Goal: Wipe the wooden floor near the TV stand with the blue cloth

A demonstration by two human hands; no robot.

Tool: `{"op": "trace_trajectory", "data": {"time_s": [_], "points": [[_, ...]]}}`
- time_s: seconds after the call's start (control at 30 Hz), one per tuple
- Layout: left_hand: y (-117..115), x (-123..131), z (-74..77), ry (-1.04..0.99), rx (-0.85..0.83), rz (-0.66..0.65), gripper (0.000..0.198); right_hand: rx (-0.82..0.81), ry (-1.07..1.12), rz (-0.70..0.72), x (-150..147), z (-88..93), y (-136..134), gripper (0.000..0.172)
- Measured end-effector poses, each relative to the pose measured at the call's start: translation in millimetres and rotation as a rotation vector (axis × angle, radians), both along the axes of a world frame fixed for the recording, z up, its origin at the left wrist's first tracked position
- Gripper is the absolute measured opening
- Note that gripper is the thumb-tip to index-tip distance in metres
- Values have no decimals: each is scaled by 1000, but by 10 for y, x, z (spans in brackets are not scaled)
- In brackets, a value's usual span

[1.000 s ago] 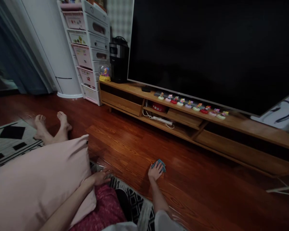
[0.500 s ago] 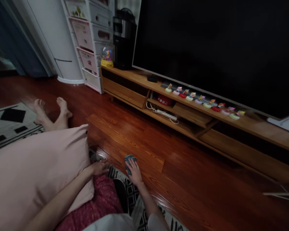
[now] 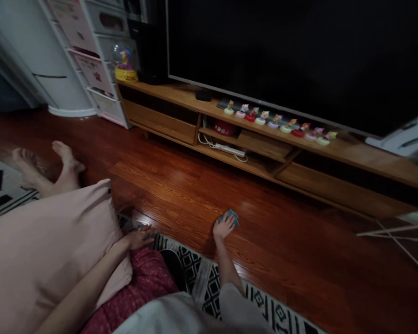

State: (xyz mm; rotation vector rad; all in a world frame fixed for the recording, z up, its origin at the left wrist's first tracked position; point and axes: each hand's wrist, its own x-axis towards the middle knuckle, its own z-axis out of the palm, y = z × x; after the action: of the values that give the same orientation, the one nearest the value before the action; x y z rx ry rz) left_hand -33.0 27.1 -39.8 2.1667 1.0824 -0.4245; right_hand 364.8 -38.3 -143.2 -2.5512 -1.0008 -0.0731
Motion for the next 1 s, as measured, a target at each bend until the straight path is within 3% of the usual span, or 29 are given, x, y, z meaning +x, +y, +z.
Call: {"op": "trace_trajectory", "data": {"time_s": [0.13,0.27,0.33,0.43,0.5,0.57,0.67,0.77,0.87,0.93,1.0], "points": [[15,-13,58,55,22,-54,58,-2,33,361,-705,30,211,61],[33,-25,36,93,47,-80,59,-2,52,737,-1214,42,124,58],[36,-21,10,101,73,-85,59,7,54,896,-1246,71,-9,57],[29,13,-12,105,142,-102,58,-3,52,994,-953,127,-293,56],[18,54,-7,112,194,-137,59,-36,42,949,-579,143,-528,55],[3,106,12,120,236,-184,60,-76,22,783,-137,126,-784,53],[-32,206,54,123,279,-253,59,-129,-10,455,490,57,-1133,53],[-102,344,103,86,314,-320,57,-120,-36,17,873,-21,-1304,56],[-205,512,167,38,315,-404,57,-88,-29,-243,877,-66,-1218,60],[-274,615,218,10,313,-455,58,-79,-6,-204,666,-76,-1069,61],[-328,681,262,-22,332,-481,58,-71,19,-23,333,-82,-915,61]]}}
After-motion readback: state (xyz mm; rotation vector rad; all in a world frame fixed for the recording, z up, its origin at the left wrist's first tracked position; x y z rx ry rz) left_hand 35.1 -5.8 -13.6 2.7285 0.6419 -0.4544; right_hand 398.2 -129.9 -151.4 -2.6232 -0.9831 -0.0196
